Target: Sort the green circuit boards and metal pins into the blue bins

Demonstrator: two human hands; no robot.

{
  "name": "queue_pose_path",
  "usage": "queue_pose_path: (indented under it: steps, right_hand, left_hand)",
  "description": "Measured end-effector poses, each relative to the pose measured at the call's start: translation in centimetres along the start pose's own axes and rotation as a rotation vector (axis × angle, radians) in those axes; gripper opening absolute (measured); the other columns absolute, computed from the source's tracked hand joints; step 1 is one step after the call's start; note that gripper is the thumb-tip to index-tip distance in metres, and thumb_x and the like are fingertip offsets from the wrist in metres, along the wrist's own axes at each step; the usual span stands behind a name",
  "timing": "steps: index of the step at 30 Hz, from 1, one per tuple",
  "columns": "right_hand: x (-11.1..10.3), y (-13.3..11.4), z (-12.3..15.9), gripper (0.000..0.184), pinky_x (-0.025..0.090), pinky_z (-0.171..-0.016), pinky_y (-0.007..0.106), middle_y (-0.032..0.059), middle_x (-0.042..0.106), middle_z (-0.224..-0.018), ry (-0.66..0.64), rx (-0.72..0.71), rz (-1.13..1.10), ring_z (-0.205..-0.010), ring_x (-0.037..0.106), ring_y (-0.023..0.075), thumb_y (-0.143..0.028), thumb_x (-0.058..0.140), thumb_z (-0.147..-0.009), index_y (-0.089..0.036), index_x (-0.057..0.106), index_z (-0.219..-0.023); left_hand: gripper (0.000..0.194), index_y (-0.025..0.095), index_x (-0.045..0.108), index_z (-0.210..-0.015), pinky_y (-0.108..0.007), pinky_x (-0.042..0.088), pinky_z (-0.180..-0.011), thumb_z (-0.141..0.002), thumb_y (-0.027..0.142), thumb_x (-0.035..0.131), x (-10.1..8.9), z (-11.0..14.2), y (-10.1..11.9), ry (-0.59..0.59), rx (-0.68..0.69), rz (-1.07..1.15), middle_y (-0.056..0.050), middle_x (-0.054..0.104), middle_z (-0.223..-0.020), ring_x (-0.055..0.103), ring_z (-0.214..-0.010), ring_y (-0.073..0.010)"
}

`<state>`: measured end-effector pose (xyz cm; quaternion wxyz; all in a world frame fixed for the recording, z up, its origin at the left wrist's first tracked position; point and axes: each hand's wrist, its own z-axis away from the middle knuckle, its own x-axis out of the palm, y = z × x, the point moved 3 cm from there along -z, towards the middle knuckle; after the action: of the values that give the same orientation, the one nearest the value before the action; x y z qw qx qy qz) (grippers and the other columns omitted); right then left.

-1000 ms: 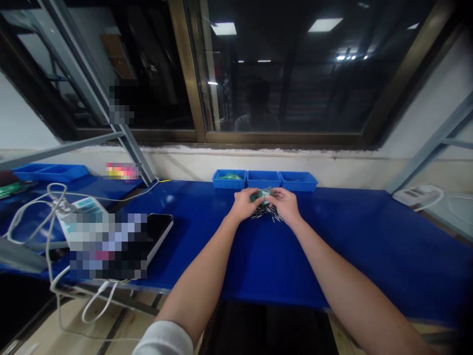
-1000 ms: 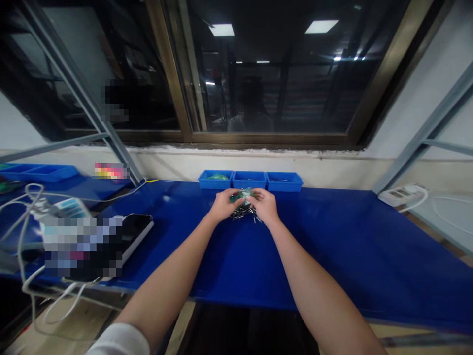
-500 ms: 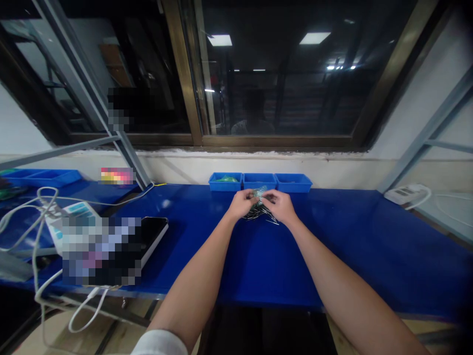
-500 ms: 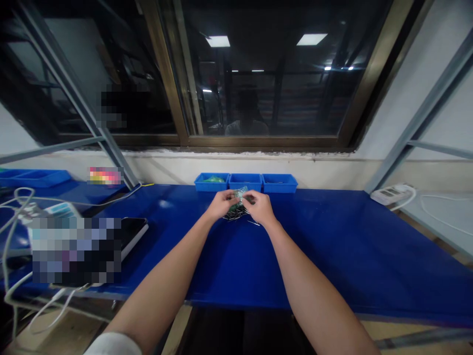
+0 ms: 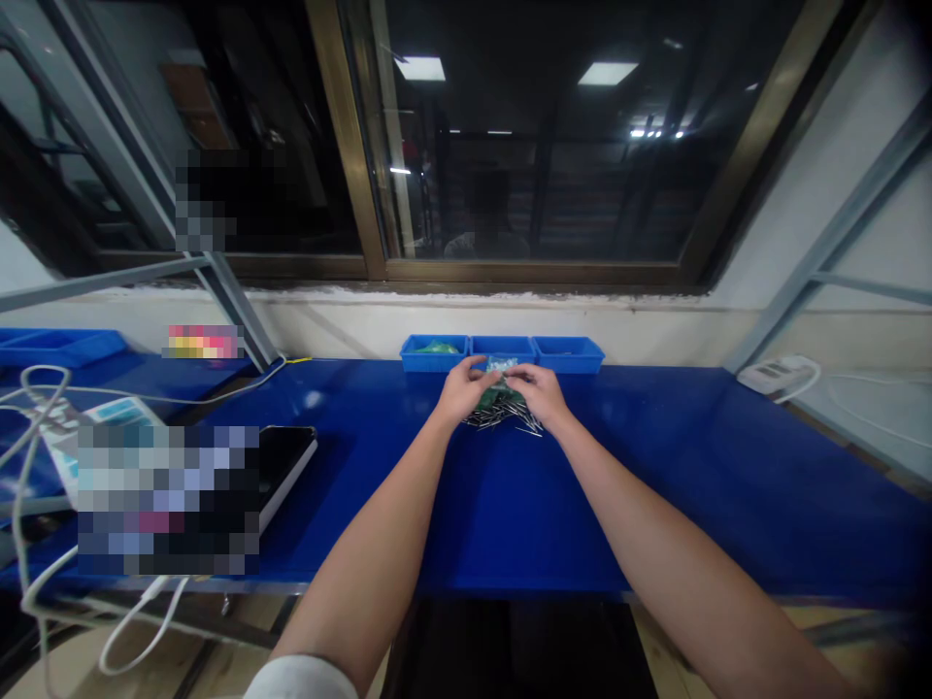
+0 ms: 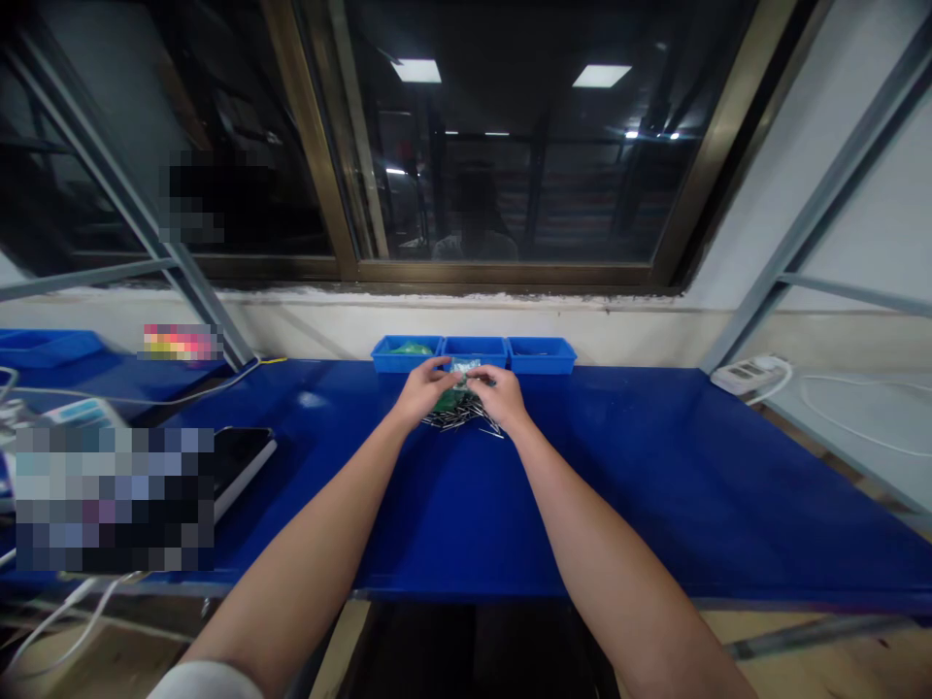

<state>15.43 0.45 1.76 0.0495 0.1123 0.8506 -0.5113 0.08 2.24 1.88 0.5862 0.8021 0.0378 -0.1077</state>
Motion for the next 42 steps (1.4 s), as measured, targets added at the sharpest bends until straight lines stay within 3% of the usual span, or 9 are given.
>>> queue_pose_path:
  steps: [4,10,14,19,24,28,34,38,42]
  right_hand:
    - [0.3,0.0,0.0,0.033,0.047,-0.079,0.033,0.0027,0.07,-0.093,-0.062,-0.055,0.103,-0.084,0.06,0.0191,-0.024,0.061,-0.065,-0.021,0.068,-0.097]
    - [-2.1,1.5,0.2,0.033,0.045,-0.084,0.036,0.0041,0.07,-0.086,0.131,-0.093,0.37,-0.084,0.059,0.0194,-0.021,0.057,-0.067,-0.02,0.068,-0.097]
    - [-2.4,2.4,-0.1,0.029,0.046,-0.082,0.035,0.0035,0.07,-0.082,0.14,-0.065,0.4,-0.082,0.06,0.0199,-0.023,0.056,-0.068,-0.02,0.069,-0.093]
    - [-1.8,2.8,-0.4,0.026,0.046,-0.081,0.035,0.0033,0.07,-0.08,0.113,-0.064,0.408,-0.081,0.06,0.0203,-0.026,0.055,-0.068,-0.02,0.069,-0.09]
    - [-1.6,2.8,-0.3,0.026,0.046,-0.081,0.035,0.0037,0.07,-0.08,0.102,-0.052,0.412,-0.08,0.061,0.0203,-0.025,0.056,-0.068,-0.02,0.069,-0.089]
    - [-1.7,2.7,-0.3,0.026,0.046,-0.083,0.034,0.0037,0.07,-0.08,0.095,-0.054,0.422,-0.081,0.06,0.0197,-0.025,0.056,-0.068,-0.02,0.069,-0.09]
    - [-1.3,2.8,-0.1,0.035,0.041,-0.088,0.035,0.0061,0.067,-0.097,0.013,-0.061,0.599,-0.096,0.054,0.0222,-0.035,0.055,-0.075,-0.019,0.066,-0.103]
    - [-0.3,2.9,0.5,0.055,0.034,-0.091,0.043,0.0073,0.059,-0.118,-0.171,-0.057,0.746,-0.109,0.044,0.0286,-0.054,0.058,-0.072,-0.026,0.058,-0.119]
    - [0.1,3.1,0.6,0.052,0.033,-0.088,0.041,0.0067,0.056,-0.121,-0.231,-0.024,0.804,-0.108,0.042,0.0289,-0.051,0.057,-0.074,-0.027,0.058,-0.12]
  left_hand:
    - [0.048,0.016,0.047,-0.112,-0.024,0.041,-0.056,-0.07,0.032,0.065,-0.8,-0.1,-0.3,0.183,0.006,-0.077,0.002,0.061,-0.067,0.055,-0.055,-0.0121]
    - [0.021,0.021,0.051,-0.087,-0.03,0.042,-0.071,-0.071,0.031,0.061,-4.1,0.3,-0.2,0.581,-0.047,-0.368,0.001,0.057,-0.06,0.058,-0.069,-0.02]
    - [0.013,0.021,0.05,-0.063,-0.032,0.041,-0.074,-0.073,0.028,0.054,-5.4,-0.2,0.0,0.585,-0.038,-0.513,-0.002,0.056,-0.059,0.058,-0.071,-0.0223]
    - [0.026,0.017,0.061,-0.084,-0.031,0.044,-0.08,-0.075,0.041,0.056,-5.9,-1.9,-0.8,0.668,-0.028,-0.35,-0.005,0.065,-0.081,0.059,-0.08,-0.0194]
    - [0.057,0.017,0.05,-0.123,-0.026,0.047,-0.073,-0.071,0.039,0.064,-4.7,-3.7,-3.4,0.37,-0.076,0.058,-0.011,0.059,-0.117,0.06,-0.098,-0.0194]
    - [0.059,0.017,0.045,-0.129,-0.026,0.049,-0.069,-0.074,0.03,0.061,-4.4,-3.8,-4.4,0.258,-0.092,0.184,-0.013,0.06,-0.116,0.062,-0.096,-0.02]
    - [0.041,0.015,0.059,-0.114,-0.035,0.045,-0.089,-0.077,0.03,0.056,-4.6,-2.6,-2.7,0.359,-0.032,-0.412,-0.009,0.067,-0.101,0.062,-0.093,-0.0229]
    - [0.047,0.015,0.059,-0.115,-0.037,0.036,-0.101,-0.081,0.046,0.05,-2.1,-1.2,-1.7,0.077,0.129,-0.76,-0.013,0.057,-0.124,0.05,-0.117,-0.0273]
    - [0.06,0.014,0.049,-0.128,-0.039,0.027,-0.107,-0.086,0.054,0.037,0.1,0.1,-2.2,-0.141,0.132,-0.873,-0.015,0.043,-0.138,0.032,-0.133,-0.0269]
